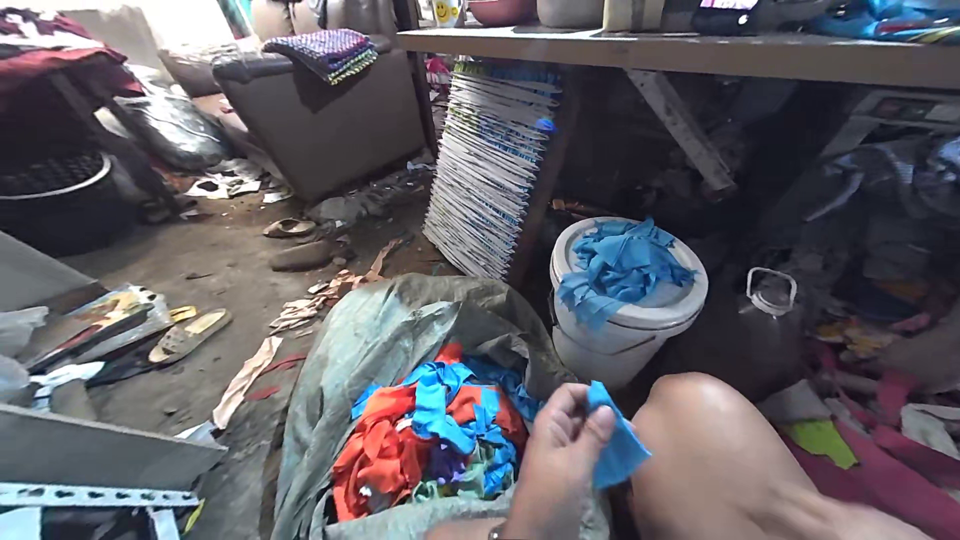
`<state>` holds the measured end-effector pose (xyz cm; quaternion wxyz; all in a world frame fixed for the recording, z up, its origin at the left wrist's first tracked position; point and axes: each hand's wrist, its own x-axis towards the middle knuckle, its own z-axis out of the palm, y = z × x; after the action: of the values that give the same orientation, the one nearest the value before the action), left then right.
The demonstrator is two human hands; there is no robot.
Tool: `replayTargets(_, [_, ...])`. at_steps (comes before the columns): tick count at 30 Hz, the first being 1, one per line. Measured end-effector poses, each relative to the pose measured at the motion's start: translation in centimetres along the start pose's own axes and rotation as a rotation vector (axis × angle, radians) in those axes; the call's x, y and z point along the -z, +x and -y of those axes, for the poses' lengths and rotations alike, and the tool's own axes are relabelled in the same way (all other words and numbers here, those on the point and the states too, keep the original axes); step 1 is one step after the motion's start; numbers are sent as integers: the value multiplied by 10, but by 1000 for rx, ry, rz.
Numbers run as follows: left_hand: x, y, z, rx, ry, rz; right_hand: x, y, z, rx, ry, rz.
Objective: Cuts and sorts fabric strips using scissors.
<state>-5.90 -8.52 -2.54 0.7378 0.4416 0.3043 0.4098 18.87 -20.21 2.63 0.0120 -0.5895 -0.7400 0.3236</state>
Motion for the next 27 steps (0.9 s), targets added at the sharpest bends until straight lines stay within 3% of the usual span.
replayTargets(2, [-18, -2, -9, 11, -163, 11, -15, 52, -2, 249, 353, -159])
replayTargets(4, [-31, -3, -26, -19, -287, -41, -44, 102, -2, 375, 705, -93])
replayTargets(8, [-10, 1, -62, -181, -398, -321, -36, 156, 9, 115, 829, 372])
replayTargets(10, [17, 10, -75, -258, -393, -524, -9, 165, 0, 154, 845, 394])
replayTargets(12, [43, 22, -81, -286, -420, -709, 29, 168, -4, 218, 923, 285])
replayTargets(14, [60, 33, -81, -255, -425, -762, 69, 166, 4, 279, 973, 132])
replayTargets(18, [71, 55, -79, -85, -358, -683, 138, 168, 21, 404, 931, -180])
replayTargets(22, [89, 62, -78, -53, -306, -610, 193, 181, 25, 546, 843, -376])
replayTargets(27, [139, 48, -69, -72, -305, -761, 216, 196, 5, 422, 730, -641])
